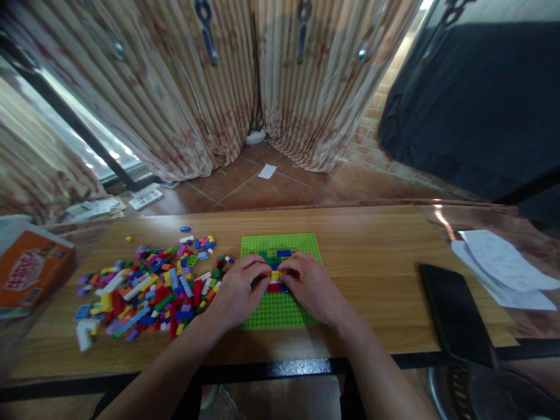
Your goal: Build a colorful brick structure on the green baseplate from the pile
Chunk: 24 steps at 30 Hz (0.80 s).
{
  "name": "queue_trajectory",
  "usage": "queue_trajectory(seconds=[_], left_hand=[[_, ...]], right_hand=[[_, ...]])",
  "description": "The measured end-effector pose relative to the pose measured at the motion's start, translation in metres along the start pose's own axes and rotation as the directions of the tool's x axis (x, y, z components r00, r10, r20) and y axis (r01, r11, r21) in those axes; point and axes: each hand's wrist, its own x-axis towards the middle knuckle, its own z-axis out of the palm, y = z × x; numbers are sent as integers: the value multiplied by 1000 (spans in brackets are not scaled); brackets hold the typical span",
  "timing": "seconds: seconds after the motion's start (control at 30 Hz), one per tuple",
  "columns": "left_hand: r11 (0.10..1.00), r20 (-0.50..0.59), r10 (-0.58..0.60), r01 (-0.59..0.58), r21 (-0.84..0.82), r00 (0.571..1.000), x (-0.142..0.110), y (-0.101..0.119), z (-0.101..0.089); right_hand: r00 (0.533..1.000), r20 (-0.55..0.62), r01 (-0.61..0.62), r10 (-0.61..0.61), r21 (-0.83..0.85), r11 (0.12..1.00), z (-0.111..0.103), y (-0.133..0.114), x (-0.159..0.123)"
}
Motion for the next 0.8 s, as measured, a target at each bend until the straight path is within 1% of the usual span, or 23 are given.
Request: queue_trajectory(seconds=[0.27, 0.37, 0.47, 0.57, 0.67, 0.8], left_hand=[[1000, 1, -9, 8, 24, 1000, 0, 1, 0], [1000, -2, -11, 11, 23, 1000, -1, 1, 0], [1000, 4, -14, 14, 22, 1000, 0, 1, -1], [1000, 2, -10, 10, 24, 1000, -1, 2, -1], [1000, -20, 4, -4, 18, 1000, -3, 2, 0], [999, -29, 41, -40, 28, 999, -5, 3, 2]], right_hand=[[1000, -24, -10, 10, -3, 1000, 2, -3, 1], [999, -38, -24, 25, 20, 1000, 3, -1, 1], [998, -44, -40, 44, 78, 996, 3, 3, 1], [994, -66, -75, 86, 158, 985, 4, 8, 1], [981, -106, -135, 162, 228, 964, 6, 14, 2], [969, -124, -177, 213, 252, 951, 9, 18, 5]])
